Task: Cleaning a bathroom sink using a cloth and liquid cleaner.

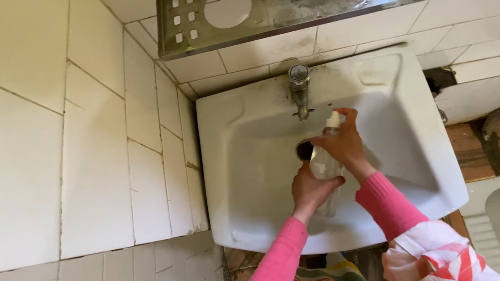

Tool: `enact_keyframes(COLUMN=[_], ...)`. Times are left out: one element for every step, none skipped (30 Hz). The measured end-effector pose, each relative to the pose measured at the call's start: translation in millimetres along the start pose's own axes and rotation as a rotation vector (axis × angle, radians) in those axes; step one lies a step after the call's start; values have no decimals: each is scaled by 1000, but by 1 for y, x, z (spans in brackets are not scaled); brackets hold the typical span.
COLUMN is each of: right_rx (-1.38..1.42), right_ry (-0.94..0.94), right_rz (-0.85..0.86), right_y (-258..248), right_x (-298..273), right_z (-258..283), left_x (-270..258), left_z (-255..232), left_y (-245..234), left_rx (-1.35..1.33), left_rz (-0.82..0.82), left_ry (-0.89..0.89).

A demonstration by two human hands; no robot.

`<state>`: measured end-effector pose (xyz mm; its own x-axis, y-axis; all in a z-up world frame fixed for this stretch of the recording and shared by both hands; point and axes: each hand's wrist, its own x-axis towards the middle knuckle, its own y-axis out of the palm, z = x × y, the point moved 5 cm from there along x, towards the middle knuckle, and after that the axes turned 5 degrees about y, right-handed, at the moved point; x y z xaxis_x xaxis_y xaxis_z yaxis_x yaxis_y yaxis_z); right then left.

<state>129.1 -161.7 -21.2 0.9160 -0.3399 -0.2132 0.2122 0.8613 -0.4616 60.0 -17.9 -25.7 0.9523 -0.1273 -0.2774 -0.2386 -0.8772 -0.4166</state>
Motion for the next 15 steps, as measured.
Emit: enact_keyframes(right_rx=[1, 81, 160, 161, 66, -29, -28, -23, -19, -19, 21, 59, 59, 7, -45], right_ry=[3, -22, -48, -47, -3, 45, 50, 59, 69, 73, 30, -17, -15, 18, 52], right_rz=[-4, 16, 36, 32, 25, 18, 13, 19, 24, 23, 15, 7, 5, -19, -43], right_y=[-3, -7, -10, -17, -23, -29, -35, -40, -44, -49, -53, -59, -64, -70, -75], right_x=[2, 4, 7, 5, 3, 0, 0, 4, 7, 11, 15, 20, 20, 20, 20], right_z=[-4, -6, -8, -1, 4, 8, 6, 5, 4, -3, -9, -13, -12, -12, -12], left_x=[0, 0, 1, 0, 0, -2, -2, 2, 5, 6, 7, 9, 9, 9, 8], left_z=[-2, -5, -8, -13, -18, -22, -23, -25, -28, -30, -31, -34, -33, -32, -31], left_y=[3, 7, 11, 14, 17, 20, 25, 29, 32, 36, 41, 45, 54, 63, 71], left_rx=[2, 11, 19, 21, -16, -52, -50, -67, -83, -82, -54, -26, -26, -35, -44], left_rz=[5, 19, 33, 37, 44, 55, 62, 68, 73, 78, 98, 116, 119, 129, 139], left_ry=[2, 15, 29, 32, 40, 45, 46, 36, 26, 23, 6, -9, -9, -2, 4])
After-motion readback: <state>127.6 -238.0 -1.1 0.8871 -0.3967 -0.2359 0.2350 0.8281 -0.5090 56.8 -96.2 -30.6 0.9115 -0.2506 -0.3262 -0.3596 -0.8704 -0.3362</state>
